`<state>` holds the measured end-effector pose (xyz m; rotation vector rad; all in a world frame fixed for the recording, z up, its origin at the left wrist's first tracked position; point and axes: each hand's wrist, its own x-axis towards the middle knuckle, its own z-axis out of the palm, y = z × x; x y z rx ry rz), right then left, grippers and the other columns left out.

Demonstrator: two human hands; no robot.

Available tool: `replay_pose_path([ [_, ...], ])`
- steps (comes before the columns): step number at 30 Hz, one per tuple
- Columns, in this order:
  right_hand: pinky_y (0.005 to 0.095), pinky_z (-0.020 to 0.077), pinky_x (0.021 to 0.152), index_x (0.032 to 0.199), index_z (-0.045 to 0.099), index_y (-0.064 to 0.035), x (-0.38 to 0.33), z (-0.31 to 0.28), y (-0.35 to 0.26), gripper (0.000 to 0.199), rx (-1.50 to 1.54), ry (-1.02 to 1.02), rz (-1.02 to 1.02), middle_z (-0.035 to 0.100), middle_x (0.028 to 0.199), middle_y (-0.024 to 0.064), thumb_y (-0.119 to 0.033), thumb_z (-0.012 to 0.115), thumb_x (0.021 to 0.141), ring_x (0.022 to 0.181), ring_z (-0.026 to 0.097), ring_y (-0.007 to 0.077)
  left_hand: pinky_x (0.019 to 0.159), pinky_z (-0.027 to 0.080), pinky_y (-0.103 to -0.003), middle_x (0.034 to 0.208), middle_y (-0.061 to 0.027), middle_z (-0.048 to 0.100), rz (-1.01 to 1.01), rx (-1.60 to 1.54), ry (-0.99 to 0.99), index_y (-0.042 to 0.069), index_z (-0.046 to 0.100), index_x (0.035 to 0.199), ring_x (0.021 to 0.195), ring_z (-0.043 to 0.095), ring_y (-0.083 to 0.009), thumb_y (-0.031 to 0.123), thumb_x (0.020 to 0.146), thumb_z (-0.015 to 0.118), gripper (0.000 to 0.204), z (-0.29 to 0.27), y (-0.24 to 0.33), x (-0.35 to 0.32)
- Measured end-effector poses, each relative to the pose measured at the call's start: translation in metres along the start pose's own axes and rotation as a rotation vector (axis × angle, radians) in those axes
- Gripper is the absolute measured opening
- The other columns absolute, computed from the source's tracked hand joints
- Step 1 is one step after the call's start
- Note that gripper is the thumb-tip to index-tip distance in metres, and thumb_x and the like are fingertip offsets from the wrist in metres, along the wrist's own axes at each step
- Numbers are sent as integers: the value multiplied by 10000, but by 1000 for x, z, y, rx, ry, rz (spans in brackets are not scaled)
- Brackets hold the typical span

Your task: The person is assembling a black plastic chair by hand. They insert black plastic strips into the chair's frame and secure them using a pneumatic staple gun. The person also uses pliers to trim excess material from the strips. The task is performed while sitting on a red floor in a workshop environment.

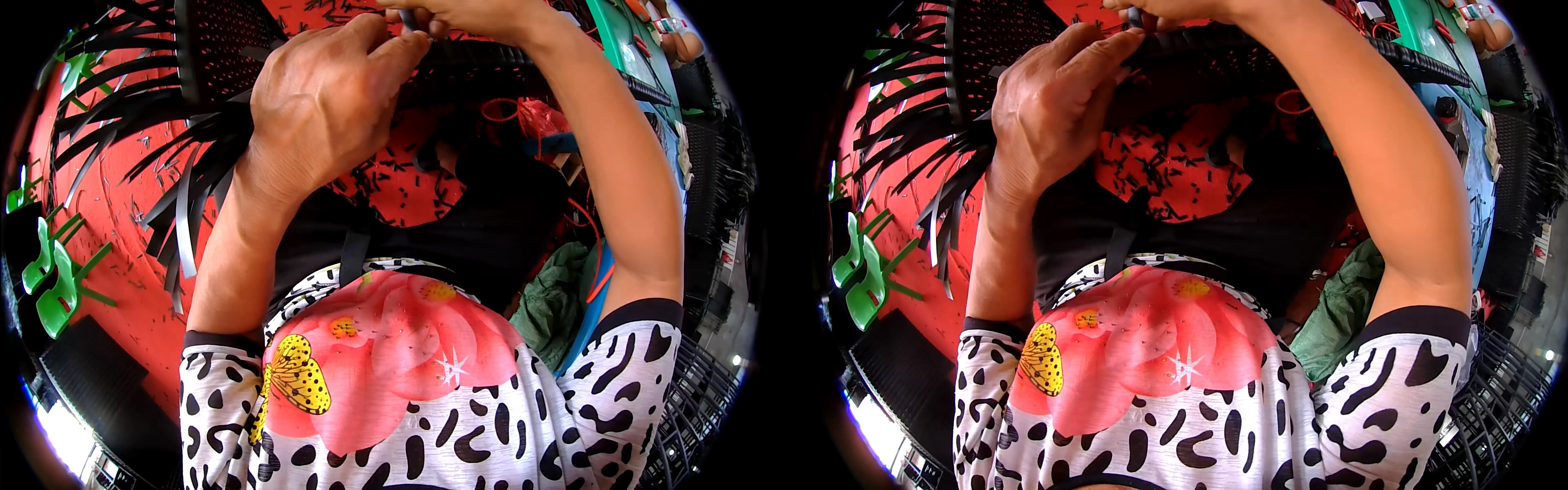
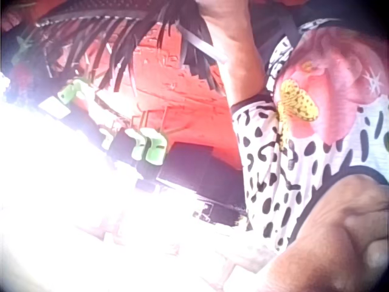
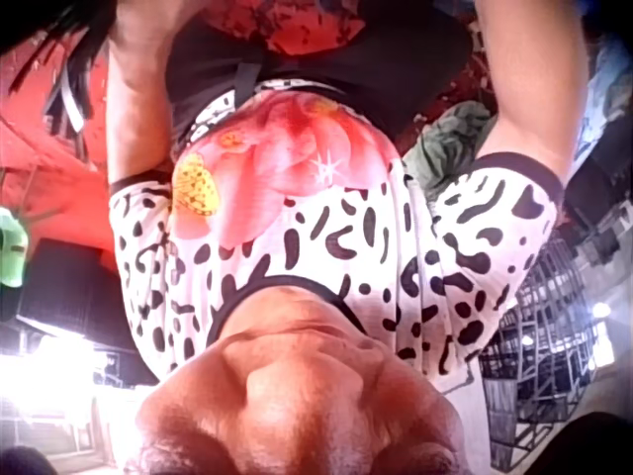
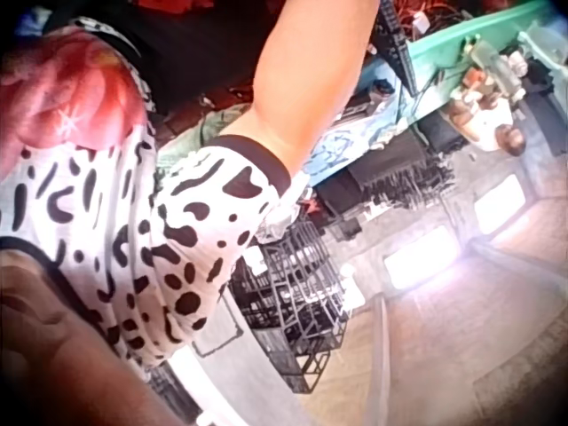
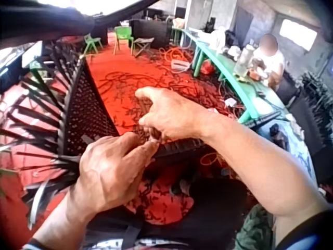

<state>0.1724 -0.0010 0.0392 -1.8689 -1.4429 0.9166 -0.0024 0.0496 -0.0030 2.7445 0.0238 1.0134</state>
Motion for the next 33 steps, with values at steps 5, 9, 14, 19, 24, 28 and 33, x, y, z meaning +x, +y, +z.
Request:
replay_pose_path([
  [5, 294, 507, 644, 1414, 292, 35, -10, -10, 16, 741, -122, -65, -257, 617, 757, 99, 83, 553, 722, 684, 603, 161, 573, 473, -365, 797, -73, 585, 14, 7, 7, 73, 651, 1049, 670, 597, -279, 35, 729, 653, 322, 0, -1, -1],
  [9, 297, 504, 639, 1353, 396, -22, -12, -2, 17, 667, -212, 66, -316, 599, 731, 85, 74, 559, 713, 681, 601, 162, 560, 467, -364, 759, -74, 554, -17, 30, -25, 71, 650, 1041, 654, 588, -276, 36, 725, 662, 318, 0, 1, -1],
  [14, 346, 502, 651, 938, 675, -32, -6, -9, 25, 229, -428, 37, -569, 588, 724, 104, -9, 600, 723, 684, 602, 242, 559, 465, -362, 745, -75, 547, -10, 10, 10, 62, 651, 1029, 649, 586, -274, 26, 722, 666, 310, 3, 0, -3],
  [19, 345, 497, 653, 820, 685, -22, -7, -4, 19, 145, -663, 232, -702, 612, 748, 113, -21, 588, 711, 697, 605, 255, 561, 463, -363, 764, -91, 566, 6, -1, 20, 48, 646, 1035, 654, 590, -278, 9, 729, 658, 308, 5, -5, -5],
  [24, 283, 493, 628, 839, 655, 32, -7, -3, 12, 179, 28, 33, -193, 648, 770, 89, 64, 535, 710, 677, 611, 152, 563, 464, -360, 776, -99, 574, 6, -20, -11, 33, 641, 1045, 657, 592, -283, -19, 734, 645, 315, 5, -6, -4],
  [28, 279, 475, 626, 866, 637, 20, -3, -4, 16, 195, 209, -65, -21, 625, 766, 71, 80, 582, 688, 692, 583, 157, 575, 473, -357, 789, -101, 580, -23, -93, -51, 17, 642, 1040, 665, 597, -284, -35, 734, 635, 310, -1, 0, 2],
  [33, 283, 460, 648, 825, 652, 0, 9, -3, 28, 161, 208, -162, 32, 619, 762, 53, 72, 598, 692, 704, 563, 151, 582, 496, -351, 869, -121, 610, 7, -131, -23, 1, 648, 1014, 697, 624, -295, -42, 739, 621, 280, 0, -2, 3],
])
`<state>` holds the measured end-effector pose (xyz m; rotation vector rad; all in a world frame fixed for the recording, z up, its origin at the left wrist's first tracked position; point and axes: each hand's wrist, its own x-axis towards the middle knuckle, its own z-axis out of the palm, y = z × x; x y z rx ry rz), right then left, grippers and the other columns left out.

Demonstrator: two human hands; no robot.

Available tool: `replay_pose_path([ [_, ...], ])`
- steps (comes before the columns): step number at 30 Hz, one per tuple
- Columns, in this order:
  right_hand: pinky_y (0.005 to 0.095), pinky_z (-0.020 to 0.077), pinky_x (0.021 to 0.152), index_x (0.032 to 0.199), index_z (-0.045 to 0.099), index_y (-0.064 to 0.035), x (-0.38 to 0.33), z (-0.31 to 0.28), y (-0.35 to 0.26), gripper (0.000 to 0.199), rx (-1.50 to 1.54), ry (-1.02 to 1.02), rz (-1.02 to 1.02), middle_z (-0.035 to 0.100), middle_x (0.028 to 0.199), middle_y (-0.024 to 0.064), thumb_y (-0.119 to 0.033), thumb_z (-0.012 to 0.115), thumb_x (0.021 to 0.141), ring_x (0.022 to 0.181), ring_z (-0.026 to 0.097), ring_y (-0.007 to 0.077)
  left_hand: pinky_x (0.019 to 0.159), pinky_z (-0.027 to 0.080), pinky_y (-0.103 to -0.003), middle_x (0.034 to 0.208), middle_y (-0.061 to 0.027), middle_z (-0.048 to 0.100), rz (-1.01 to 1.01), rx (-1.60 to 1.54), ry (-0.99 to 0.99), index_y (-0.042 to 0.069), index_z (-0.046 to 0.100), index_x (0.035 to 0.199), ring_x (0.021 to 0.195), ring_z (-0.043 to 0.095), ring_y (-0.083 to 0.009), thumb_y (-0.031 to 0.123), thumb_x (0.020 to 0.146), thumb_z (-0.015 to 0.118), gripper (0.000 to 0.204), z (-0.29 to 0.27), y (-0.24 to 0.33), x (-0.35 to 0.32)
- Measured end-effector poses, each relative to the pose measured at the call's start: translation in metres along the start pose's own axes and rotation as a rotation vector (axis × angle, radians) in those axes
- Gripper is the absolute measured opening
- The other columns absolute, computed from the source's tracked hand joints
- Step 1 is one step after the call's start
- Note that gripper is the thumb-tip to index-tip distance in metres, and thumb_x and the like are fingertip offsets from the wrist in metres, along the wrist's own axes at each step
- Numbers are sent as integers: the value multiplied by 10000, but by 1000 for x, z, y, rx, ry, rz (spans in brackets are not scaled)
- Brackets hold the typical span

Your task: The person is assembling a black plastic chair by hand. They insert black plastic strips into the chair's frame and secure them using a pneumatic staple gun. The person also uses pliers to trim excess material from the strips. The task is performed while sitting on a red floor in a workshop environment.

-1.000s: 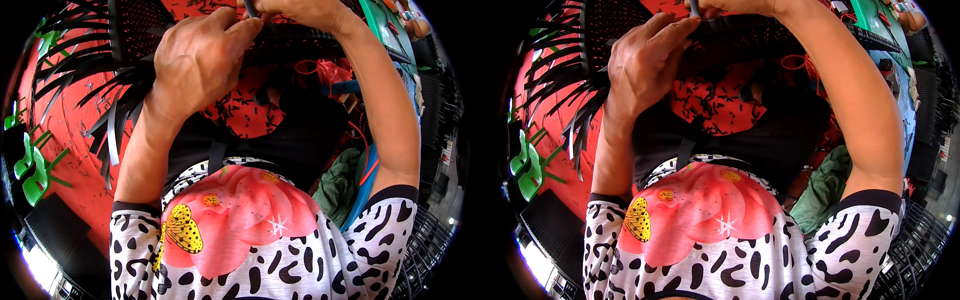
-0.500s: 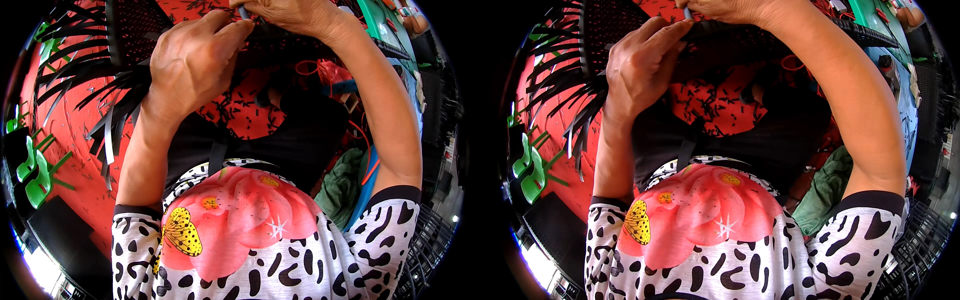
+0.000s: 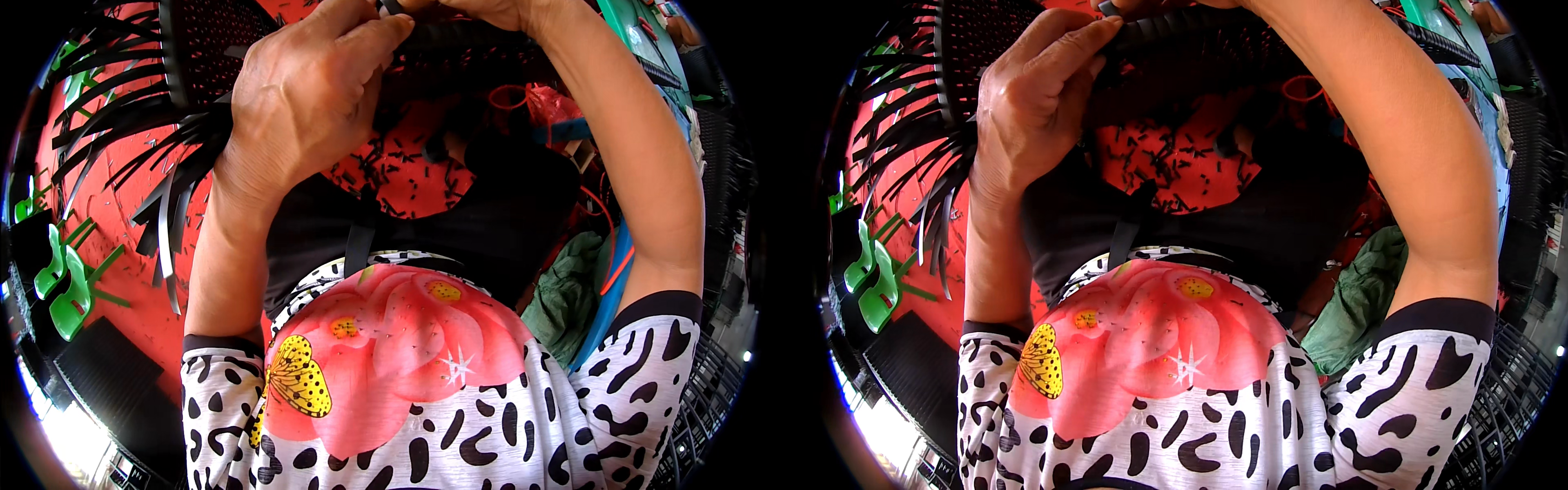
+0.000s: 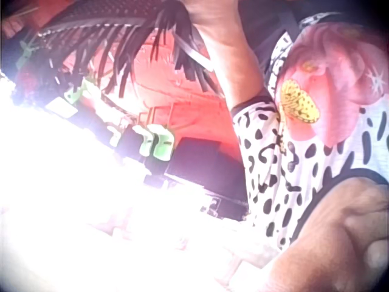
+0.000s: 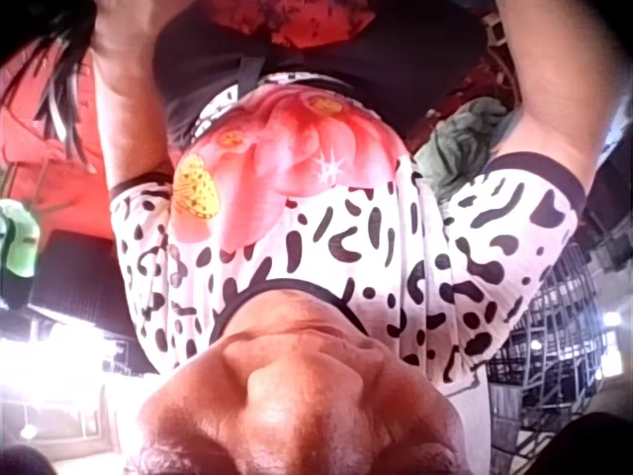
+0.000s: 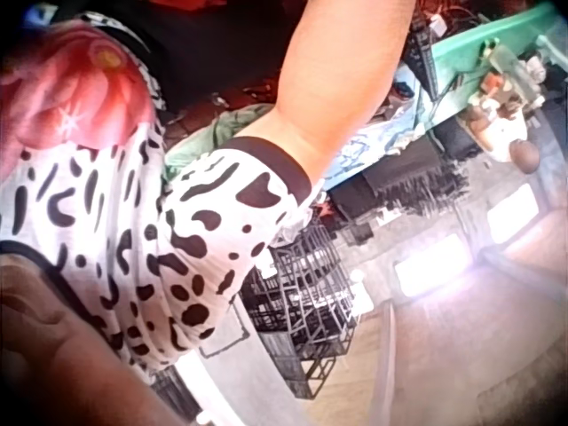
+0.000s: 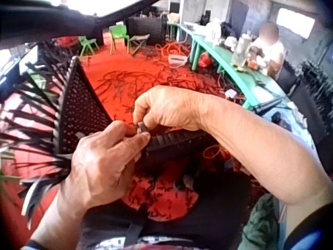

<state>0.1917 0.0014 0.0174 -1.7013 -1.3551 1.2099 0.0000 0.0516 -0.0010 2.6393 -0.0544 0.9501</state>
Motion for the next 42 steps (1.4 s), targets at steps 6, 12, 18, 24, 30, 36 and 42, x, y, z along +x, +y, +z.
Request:
replay_pose_path([
  [6, 278, 442, 641, 801, 666, -11, -10, 2, -7, 143, -53, -57, 24, 624, 748, 37, 51, 575, 709, 692, 549, 143, 499, 484, -362, 844, -141, 580, 61, 25, 47, -17, 649, 962, 622, 607, -297, -72, 705, 629, 264, -2, -1, 1],
  [12, 295, 443, 640, 826, 668, 1, -2, -5, -4, 156, -251, -206, 6, 635, 757, 57, 9, 546, 730, 688, 553, 146, 556, 517, -360, 908, -150, 611, 90, -1, 96, -20, 644, 948, 705, 642, -319, -70, 706, 631, 248, -2, 2, 4],
  [18, 270, 473, 595, 844, 597, 25, -67, 42, -26, 122, -513, 616, -526, 621, 712, 100, -92, 567, 825, 625, 584, 143, 597, 526, -357, 930, -146, 630, 52, -38, 119, -8, 648, 960, 739, 650, -317, -33, 720, 633, 242, -5, -3, -4],
  [24, 265, 400, 462, 737, 602, -12, -86, 116, 9, 393, 634, 452, 76, 577, 632, 61, -371, 618, 897, 515, 533, 132, 643, 519, -347, 950, -126, 644, 16, -11, 60, 16, 649, 992, 779, 646, -309, -2, 758, 612, 237, 0, -2, -3],
  [30, 260, 406, 486, 798, 584, -15, -62, 133, 28, 236, 1202, 372, -125, 570, 687, 53, -220, 585, 914, 545, 518, 126, 714, 528, -337, 1000, -117, 656, -100, -14, -22, 34, 652, 1028, 849, 652, -309, 9, 793, 584, 246, -2, -3, -8],
  [36, 322, 408, 502, 755, 553, -5, -93, 123, 36, 159, 54, 554, -134, 516, 648, 81, -109, 611, 860, 537, 531, 193, 712, 513, -341, 954, -128, 659, -125, 4, -51, 37, 652, 1033, 824, 646, -310, 20, 785, 610, 252, -3, -1, -7],
  [42, 379, 420, 522, 743, 518, 3, -105, 104, 48, 178, -348, 586, -383, 513, 672, 144, -96, 639, 828, 591, 541, 311, 698, 506, -351, 908, -135, 658, -147, -59, -92, 48, 645, 1040, 813, 639, -323, 18, 783, 620, 260, -7, 1, -2],
])
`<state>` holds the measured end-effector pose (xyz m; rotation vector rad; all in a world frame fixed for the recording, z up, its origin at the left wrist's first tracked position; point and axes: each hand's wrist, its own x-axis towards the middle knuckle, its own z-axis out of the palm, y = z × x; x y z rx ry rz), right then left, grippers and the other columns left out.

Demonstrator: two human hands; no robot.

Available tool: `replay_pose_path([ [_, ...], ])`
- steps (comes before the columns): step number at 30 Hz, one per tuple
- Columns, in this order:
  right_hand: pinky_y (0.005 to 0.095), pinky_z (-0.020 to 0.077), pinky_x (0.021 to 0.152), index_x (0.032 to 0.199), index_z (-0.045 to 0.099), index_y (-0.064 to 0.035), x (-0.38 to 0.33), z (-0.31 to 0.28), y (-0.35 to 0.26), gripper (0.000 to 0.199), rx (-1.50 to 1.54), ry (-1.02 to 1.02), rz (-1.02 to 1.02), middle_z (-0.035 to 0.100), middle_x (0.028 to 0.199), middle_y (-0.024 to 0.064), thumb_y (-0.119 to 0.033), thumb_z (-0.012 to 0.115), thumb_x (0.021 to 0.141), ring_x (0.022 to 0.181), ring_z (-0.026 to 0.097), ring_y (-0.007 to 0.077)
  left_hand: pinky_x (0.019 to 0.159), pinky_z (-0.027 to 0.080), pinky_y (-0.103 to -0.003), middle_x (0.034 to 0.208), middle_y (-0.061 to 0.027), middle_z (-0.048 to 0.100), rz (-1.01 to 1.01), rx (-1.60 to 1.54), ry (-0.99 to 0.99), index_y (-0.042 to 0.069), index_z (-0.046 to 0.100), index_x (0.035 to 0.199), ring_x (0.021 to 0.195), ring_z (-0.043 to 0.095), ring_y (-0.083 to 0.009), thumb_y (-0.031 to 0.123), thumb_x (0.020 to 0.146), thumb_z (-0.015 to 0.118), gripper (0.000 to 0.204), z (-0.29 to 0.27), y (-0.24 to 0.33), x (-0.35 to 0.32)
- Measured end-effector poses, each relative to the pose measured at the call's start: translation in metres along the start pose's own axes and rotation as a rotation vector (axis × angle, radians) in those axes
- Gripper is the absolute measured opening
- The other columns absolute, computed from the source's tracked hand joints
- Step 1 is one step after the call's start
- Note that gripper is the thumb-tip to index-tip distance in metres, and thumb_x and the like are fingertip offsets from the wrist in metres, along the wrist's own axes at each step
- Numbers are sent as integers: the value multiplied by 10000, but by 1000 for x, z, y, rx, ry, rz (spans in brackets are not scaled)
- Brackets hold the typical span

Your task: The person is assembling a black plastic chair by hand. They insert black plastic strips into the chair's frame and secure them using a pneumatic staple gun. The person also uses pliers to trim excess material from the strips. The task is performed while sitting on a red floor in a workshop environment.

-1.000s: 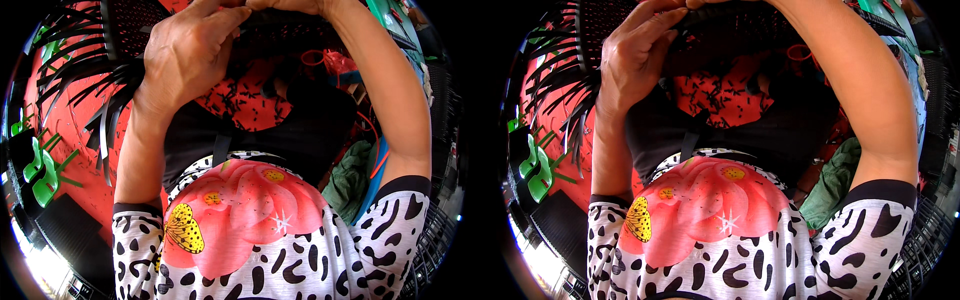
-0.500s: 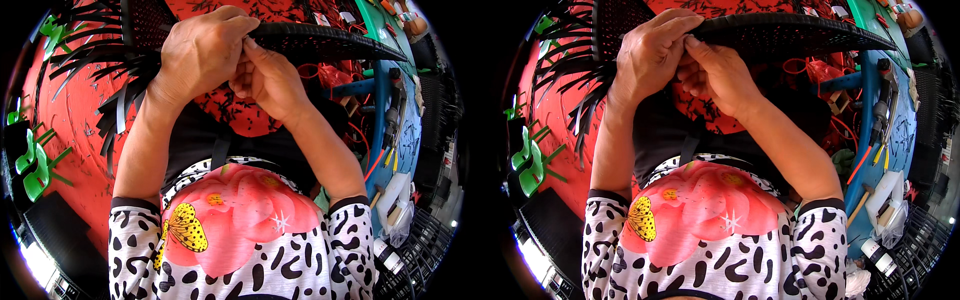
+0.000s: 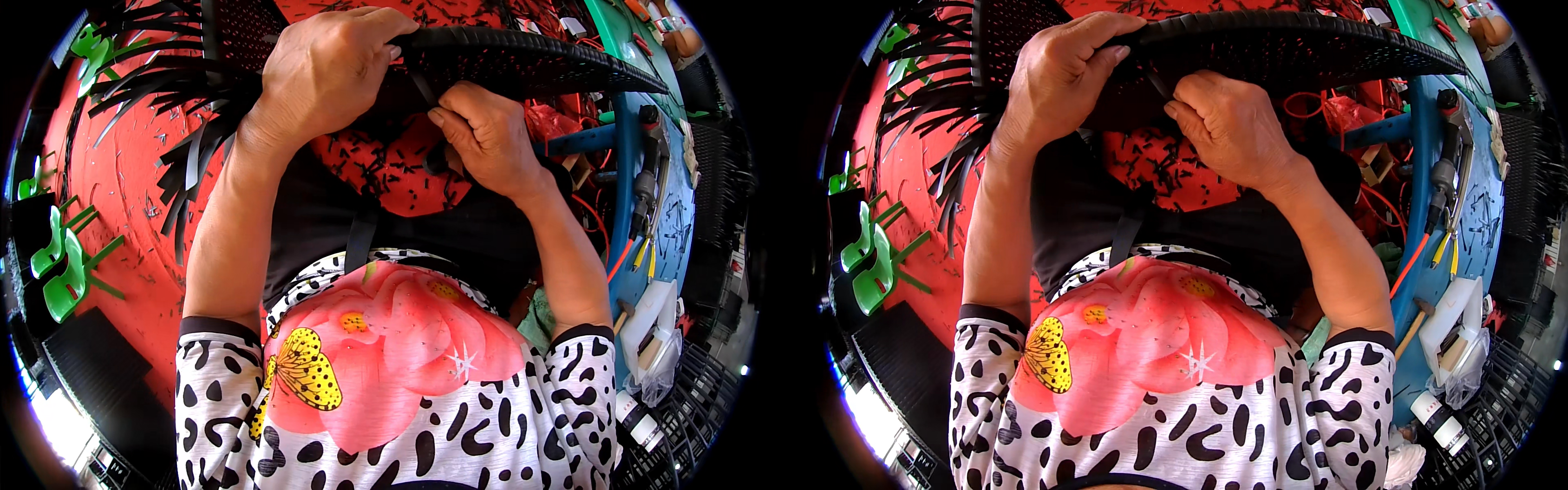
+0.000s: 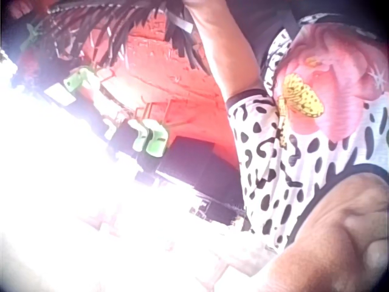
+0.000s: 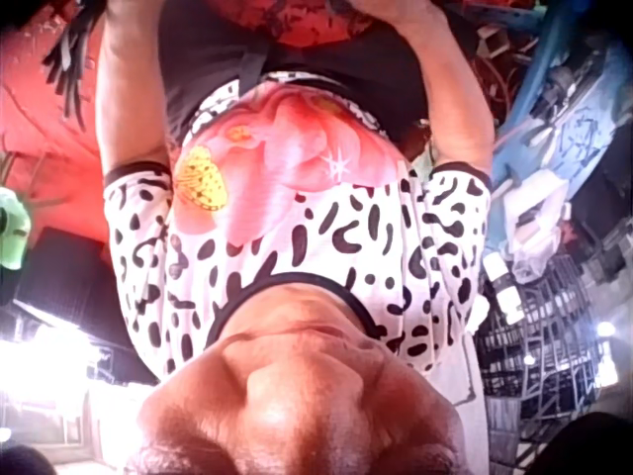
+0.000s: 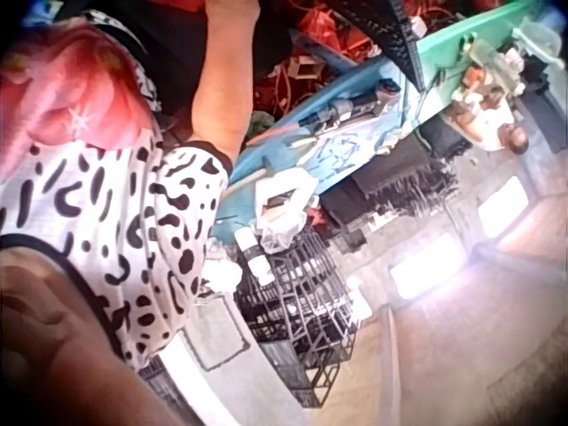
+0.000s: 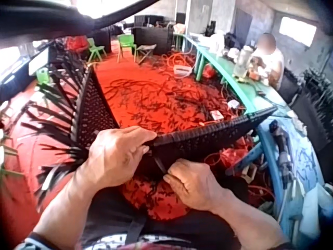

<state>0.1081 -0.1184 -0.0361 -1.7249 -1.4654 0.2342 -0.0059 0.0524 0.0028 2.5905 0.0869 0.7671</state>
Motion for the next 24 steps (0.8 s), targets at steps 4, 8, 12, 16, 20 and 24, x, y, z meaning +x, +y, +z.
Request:
replay_pose_path([
  [4, 293, 378, 467, 721, 528, -2, 1, -12, -7, 217, 375, -160, 188, 468, 586, 68, -123, 635, 865, 511, 498, 131, 701, 509, -360, 891, -134, 652, 10, 60, 19, 43, 616, 1021, 822, 636, -331, 24, 774, 635, 248, 1, 3, -3],
  [8, 201, 320, 449, 689, 544, -30, 16, -20, -30, 257, 789, -167, 351, 461, 581, -34, -150, 560, 915, 503, 413, 30, 690, 511, -376, 867, -129, 631, 4, 149, 17, 45, 577, 973, 818, 627, -340, 43, 751, 660, 236, 6, 5, -10],
  [12, 203, 318, 456, 699, 537, -28, 38, -23, -38, 261, 941, -172, 388, 455, 590, -23, -178, 553, 913, 492, 398, 50, 625, 504, -384, 825, -106, 614, 38, 144, 93, 60, 600, 933, 751, 623, -329, 69, 747, 671, 199, 8, 6, -10],
  [16, 199, 314, 469, 728, 532, -41, 52, -26, -38, 256, 939, -184, 445, 432, 625, -23, -199, 549, 929, 523, 393, 56, 564, 488, -397, 792, -83, 596, 21, 200, 137, 78, 617, 880, 691, 615, -317, 79, 752, 670, 138, 12, 1, -10],
  [20, 202, 325, 483, 790, 538, -34, 56, -33, -31, 252, 953, -148, 423, 428, 659, -19, -228, 521, 949, 548, 396, 60, 579, 482, -380, 782, -94, 599, 37, 185, 177, 65, 625, 895, 692, 615, -309, 87, 761, 675, 145, 10, 7, -3],
  [24, 211, 338, 514, 808, 529, -26, 33, -69, -10, 241, 923, 108, 287, 451, 689, -6, -232, 536, 933, 568, 415, 68, 568, 478, -384, 852, -128, 624, -30, 104, 100, 43, 620, 845, 650, 604, -315, 75, 738, 672, 124, 1, 8, 5],
])
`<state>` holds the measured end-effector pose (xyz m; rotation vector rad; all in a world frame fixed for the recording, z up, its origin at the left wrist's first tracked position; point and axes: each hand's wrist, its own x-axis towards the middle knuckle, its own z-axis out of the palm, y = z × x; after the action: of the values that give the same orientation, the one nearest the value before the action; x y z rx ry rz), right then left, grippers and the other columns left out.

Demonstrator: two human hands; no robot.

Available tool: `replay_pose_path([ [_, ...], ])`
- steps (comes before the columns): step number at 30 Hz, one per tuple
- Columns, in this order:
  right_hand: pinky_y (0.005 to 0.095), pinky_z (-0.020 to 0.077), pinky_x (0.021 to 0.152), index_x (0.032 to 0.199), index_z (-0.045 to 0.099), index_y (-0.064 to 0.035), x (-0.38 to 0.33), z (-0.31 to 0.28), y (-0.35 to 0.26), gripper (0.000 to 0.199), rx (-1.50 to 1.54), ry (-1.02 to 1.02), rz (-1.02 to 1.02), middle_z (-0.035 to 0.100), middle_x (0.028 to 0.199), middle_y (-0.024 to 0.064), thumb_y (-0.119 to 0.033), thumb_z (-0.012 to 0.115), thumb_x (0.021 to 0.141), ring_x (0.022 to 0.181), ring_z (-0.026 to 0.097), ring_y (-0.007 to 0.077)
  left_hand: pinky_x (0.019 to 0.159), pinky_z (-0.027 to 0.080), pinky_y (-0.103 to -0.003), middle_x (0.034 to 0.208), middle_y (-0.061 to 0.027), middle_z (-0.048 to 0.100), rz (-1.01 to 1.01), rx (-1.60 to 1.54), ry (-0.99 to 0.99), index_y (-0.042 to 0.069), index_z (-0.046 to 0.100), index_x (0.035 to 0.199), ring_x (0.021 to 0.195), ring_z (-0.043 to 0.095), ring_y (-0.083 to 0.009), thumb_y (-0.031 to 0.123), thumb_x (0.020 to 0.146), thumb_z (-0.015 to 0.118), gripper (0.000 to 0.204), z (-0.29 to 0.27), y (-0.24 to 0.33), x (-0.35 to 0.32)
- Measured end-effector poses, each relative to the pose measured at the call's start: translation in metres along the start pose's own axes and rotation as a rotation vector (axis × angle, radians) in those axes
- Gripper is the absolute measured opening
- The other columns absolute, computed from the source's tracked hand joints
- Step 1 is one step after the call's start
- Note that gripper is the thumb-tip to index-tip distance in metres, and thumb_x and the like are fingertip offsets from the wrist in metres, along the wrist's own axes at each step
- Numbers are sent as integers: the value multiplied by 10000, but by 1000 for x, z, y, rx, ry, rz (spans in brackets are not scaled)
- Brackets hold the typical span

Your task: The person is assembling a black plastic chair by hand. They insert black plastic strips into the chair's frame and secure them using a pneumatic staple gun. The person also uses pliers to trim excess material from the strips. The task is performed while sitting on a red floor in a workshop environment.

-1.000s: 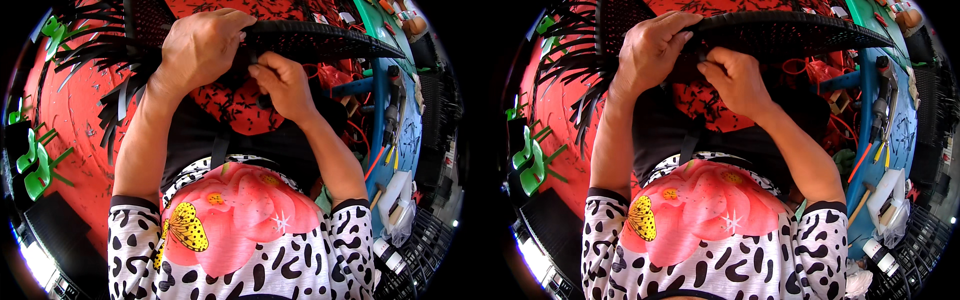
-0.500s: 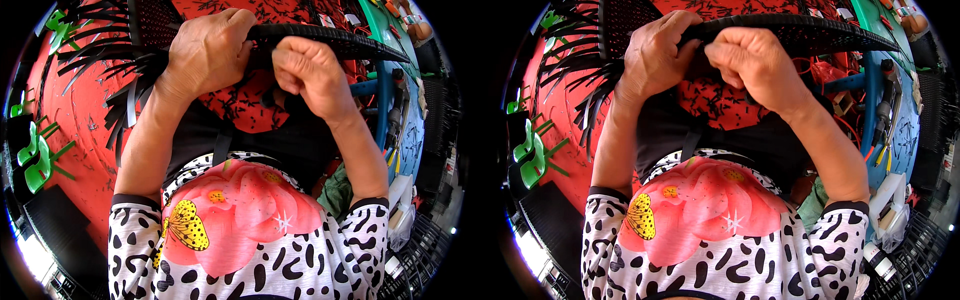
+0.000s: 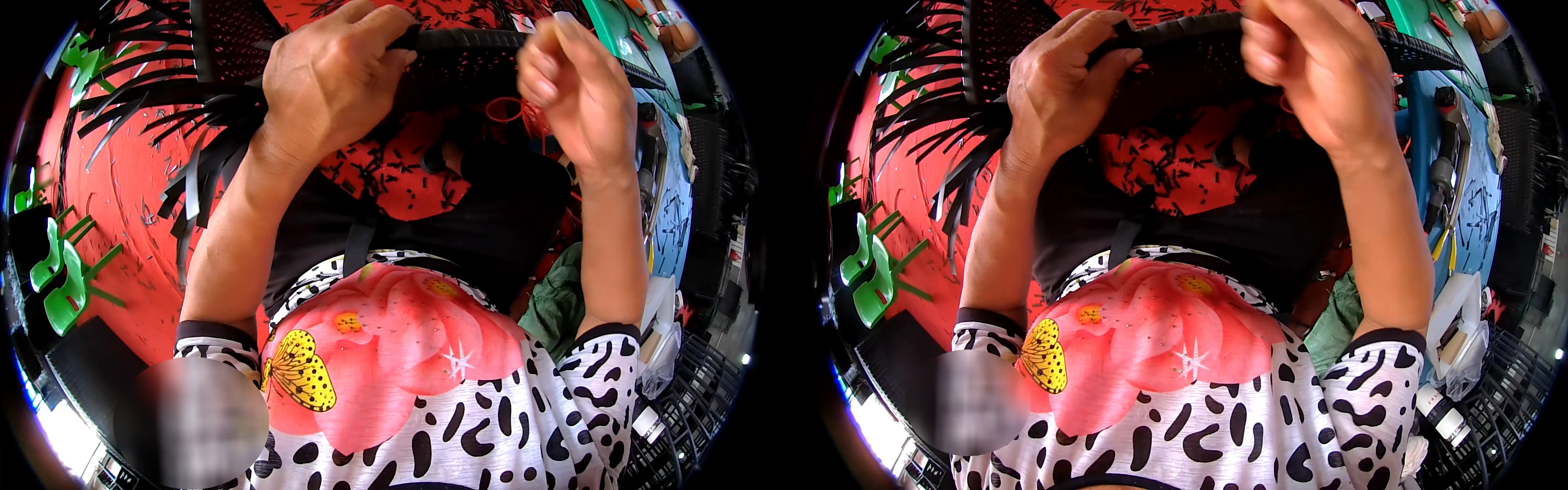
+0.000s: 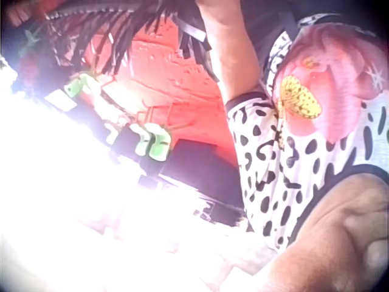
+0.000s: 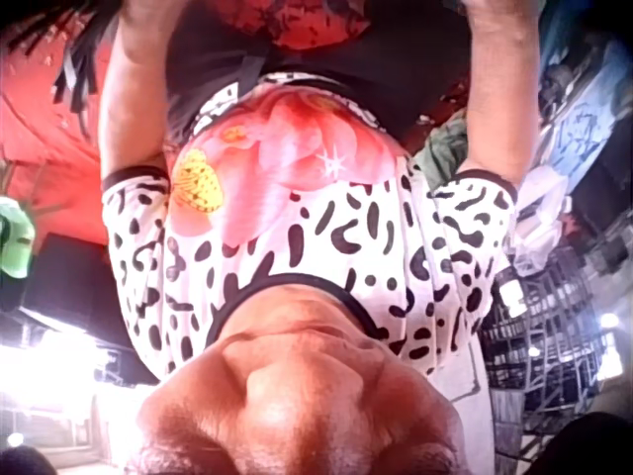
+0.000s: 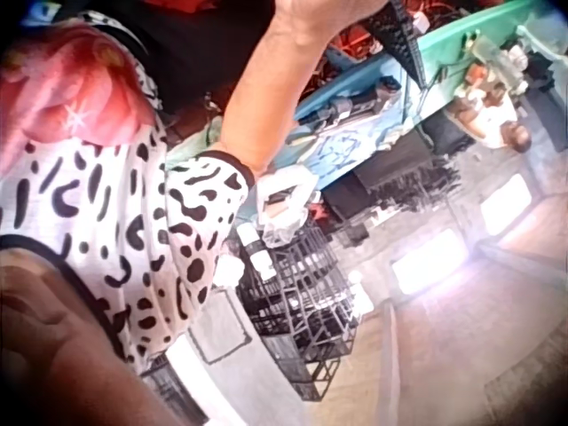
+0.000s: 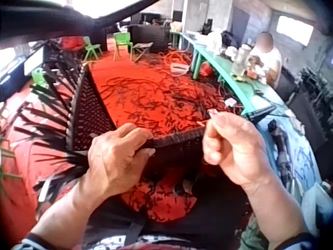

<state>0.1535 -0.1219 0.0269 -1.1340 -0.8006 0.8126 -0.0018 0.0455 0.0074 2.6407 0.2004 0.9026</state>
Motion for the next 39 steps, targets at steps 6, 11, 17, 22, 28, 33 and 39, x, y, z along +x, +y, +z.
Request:
replay_pose_path([
  [6, 218, 337, 500, 768, 551, -54, -108, -80, 22, 217, -265, 495, 92, 484, 652, -9, -208, 582, 918, 538, 432, 69, 606, 472, -380, 790, -137, 620, -79, -118, 22, 34, 614, 907, 714, 624, -313, 182, 778, 689, 211, 12, -20, 9],
  [11, 240, 412, 529, 819, 613, -28, -154, -174, -12, 251, -1014, 910, -33, 580, 633, 29, -268, 654, 877, 561, 526, 97, 565, 341, -229, 645, -8, 452, -234, -386, -37, -16, 567, 824, 604, 383, -70, 43, 850, 608, 77, 13, -30, 13],
  [17, 405, 497, 712, 953, 667, 31, -128, -295, -37, 687, -1760, 998, 555, 678, 825, 200, -601, 707, 686, 786, 663, 305, 528, 332, -270, 588, -28, 462, -346, -191, -131, 14, 562, 749, 561, 406, -91, 152, 791, 644, 165, -1, -16, 25],
  [22, 393, 482, 682, 869, 680, 60, -139, -386, -6, 579, -1464, 803, 766, 671, 797, 187, -489, 717, 689, 737, 656, 294, 485, 343, -295, 528, -42, 467, -314, -317, -163, 16, 544, 695, 485, 428, -123, 168, 763, 673, 211, 2, -28, 29],
  [28, 366, 474, 586, 713, 652, 18, -126, -367, -19, 286, -1511, 738, 669, 636, 690, 125, -263, 702, 696, 611, 615, 208, 515, 335, -260, 579, -12, 484, -306, -290, -206, 5, 560, 718, 539, 425, -88, 133, 774, 670, 178, -3, -32, 31],
  [33, 261, 441, 526, 956, 530, -9, -133, -272, -79, 272, -1171, 706, 400, 554, 687, 35, -166, 666, 780, 557, 543, 109, 558, 451, -371, 676, -142, 595, -347, -175, -211, 7, 581, 718, 590, 585, -265, 100, 731, 699, 150, -6, -33, 40],
  [39, 243, 440, 609, 980, 530, 4, -120, -113, -110, 255, -681, 540, -5, 556, 717, 44, -175, 635, 832, 624, 547, 118, 564, 434, -367, 609, -139, 559, -319, -230, -175, -12, 567, 680, 580, 574, -246, 111, 723, 708, 192, 0, -41, 43],
])
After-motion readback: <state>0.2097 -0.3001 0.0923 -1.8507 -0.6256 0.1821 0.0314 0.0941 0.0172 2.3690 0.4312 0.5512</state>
